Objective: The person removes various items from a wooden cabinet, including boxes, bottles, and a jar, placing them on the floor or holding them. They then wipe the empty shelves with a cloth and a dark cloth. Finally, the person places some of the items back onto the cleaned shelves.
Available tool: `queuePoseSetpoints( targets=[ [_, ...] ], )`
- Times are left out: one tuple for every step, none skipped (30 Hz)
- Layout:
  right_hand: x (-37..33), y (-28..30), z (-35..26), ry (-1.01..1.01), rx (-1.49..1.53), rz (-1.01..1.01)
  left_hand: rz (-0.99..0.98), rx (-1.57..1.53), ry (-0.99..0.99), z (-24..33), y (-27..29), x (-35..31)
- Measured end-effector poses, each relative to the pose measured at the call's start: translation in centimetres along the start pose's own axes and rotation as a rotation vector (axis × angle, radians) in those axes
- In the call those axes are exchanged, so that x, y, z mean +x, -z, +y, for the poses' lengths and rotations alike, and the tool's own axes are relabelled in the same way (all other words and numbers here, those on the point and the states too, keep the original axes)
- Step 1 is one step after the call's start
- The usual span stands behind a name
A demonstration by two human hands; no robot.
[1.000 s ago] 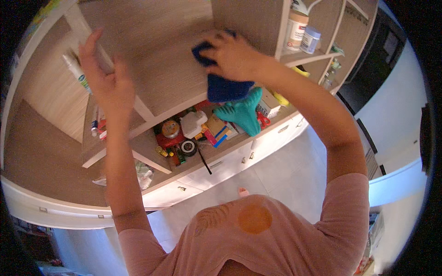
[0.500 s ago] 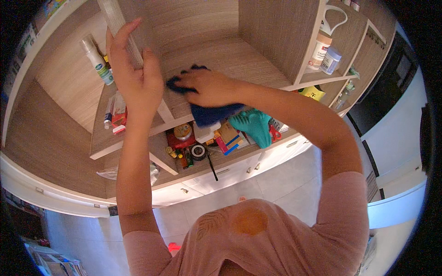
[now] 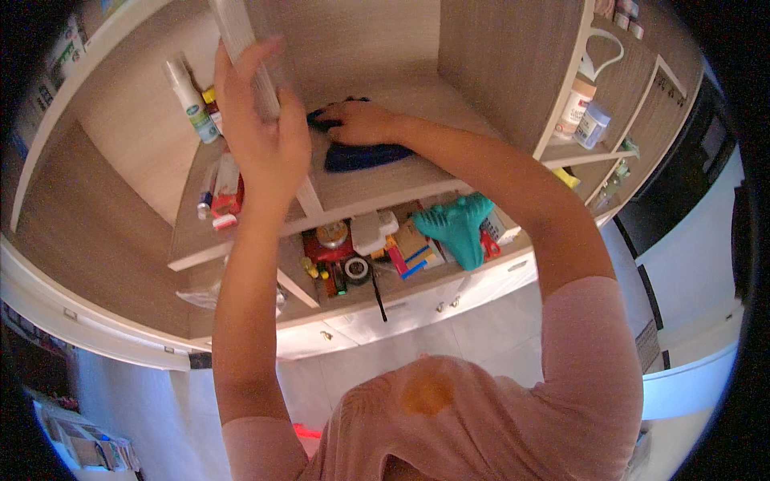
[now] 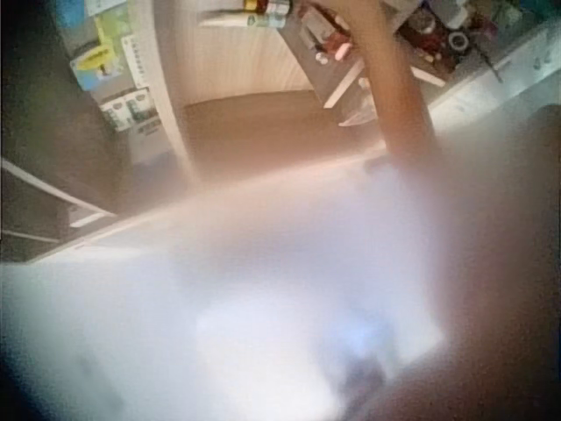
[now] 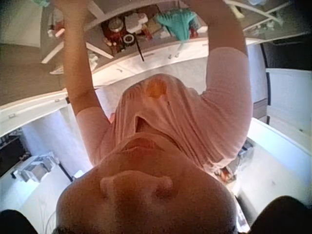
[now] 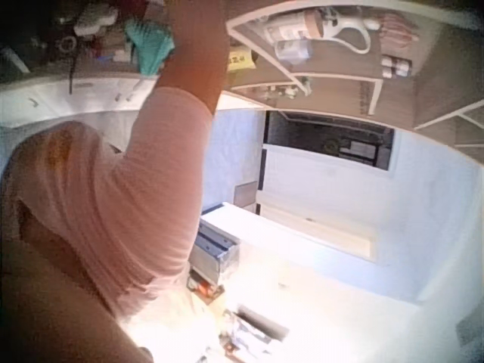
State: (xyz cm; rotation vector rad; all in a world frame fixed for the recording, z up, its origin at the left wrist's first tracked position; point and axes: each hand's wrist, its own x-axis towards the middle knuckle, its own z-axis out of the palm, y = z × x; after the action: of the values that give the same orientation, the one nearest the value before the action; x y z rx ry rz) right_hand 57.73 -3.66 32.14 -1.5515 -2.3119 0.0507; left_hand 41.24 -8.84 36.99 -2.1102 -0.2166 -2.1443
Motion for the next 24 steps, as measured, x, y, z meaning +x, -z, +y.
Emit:
queuePoseSetpoints(
  targets=[
    [-1.2,-0.4,-0.3,0.08,0.043,0.032,-0.011,0.033,0.011,0.2,0.2,-0.1],
    [-3.0,-0.9,-0.4,0.156,0.085,0.067,-0.021,0.062,0.021,0.5,0.4,0.1],
    [-5.6,-0.1,-1.5,0.223,0.115,0.107,-0.026,0.078,0.028,1.0,0.2,0.2],
    [-8.2,0.9,-2.1,0.309,0.208,0.051,0.051,0.047,0.044,1.8,-0.1,-0.4],
    [-10.2,2.1,-2.9,0.418,0.3,-0.002,0.134,0.035,0.05,2.8,0.2,-1.1],
    [-12.7,3.2,-3.7,0.49,0.386,-0.006,0.218,0.007,0.051,3.8,0.6,-1.9],
    [-15.4,3.6,-4.2,0.554,0.483,-0.001,-0.004,0.054,0.045,5.2,1.8,-3.4],
    [-18.5,3.9,-4.6,0.494,0.601,-0.001,-0.2,0.006,-0.018,5.6,1.5,-4.7],
    [-20.9,3.6,-5.0,0.459,0.736,-0.007,-0.406,-0.021,-0.076,6.1,1.9,-5.7],
    [-23.7,2.9,-5.0,0.382,0.88,0.018,-0.535,-0.026,-0.088,6.5,1.0,-6.0],
    [-26.5,1.7,-4.9,0.3,1.025,0.053,-0.664,-0.036,-0.101,7.0,-0.1,-6.2],
    [-29.5,-0.2,-4.6,0.136,1.267,0.149,-0.752,0.073,-0.009,8.1,-1.5,-6.0],
    [-32.5,-2.6,-4.6,-0.039,1.506,0.266,-0.848,0.176,0.076,8.9,-2.9,-5.9],
    [-35.6,-4.7,-5.0,-0.359,1.775,0.439,-0.921,0.251,0.105,9.0,-4.2,-5.8],
    [-36.7,-5.2,-6.4,-0.426,2.125,0.635,-0.959,0.259,0.12,8.8,-5.1,-5.9],
    [-37.2,-5.8,-7.4,-0.465,2.233,0.873,-0.993,0.265,0.133,8.0,-6.2,-6.2],
    [-37.7,-6.4,-8.3,-0.498,2.325,1.123,-1.026,0.273,0.146,7.5,-7.1,-6.6],
    [-40.4,-9.0,-7.3,-0.605,1.778,1.068,-1.09,0.263,0.175,7.2,-8.0,-6.6],
    [-43.0,-11.9,-6.0,-0.913,0.853,0.793,-1.154,0.277,0.206,6.9,-8.6,-6.7],
    [-45.6,-14.8,-4.8,-1.098,0.301,0.682,-1.209,0.297,0.243,6.8,-9.0,-6.6],
    [-45.8,-14.3,-4.7,-1.082,0.282,0.749,-1.219,0.276,0.276,6.9,-9.4,-6.7],
    [-46.2,-13.7,-4.8,-1.07,0.255,0.816,-1.228,0.251,0.312,7.1,-9.6,-6.6],
    [-44.9,-10.9,-5.9,-1.068,0.262,0.847,-1.239,0.234,0.354,7.4,-9.7,-6.6],
    [-45.3,-10.1,-5.5,-1.077,0.214,0.824,-1.254,0.251,0.339,8.1,-9.7,-6.3]
  ],
)
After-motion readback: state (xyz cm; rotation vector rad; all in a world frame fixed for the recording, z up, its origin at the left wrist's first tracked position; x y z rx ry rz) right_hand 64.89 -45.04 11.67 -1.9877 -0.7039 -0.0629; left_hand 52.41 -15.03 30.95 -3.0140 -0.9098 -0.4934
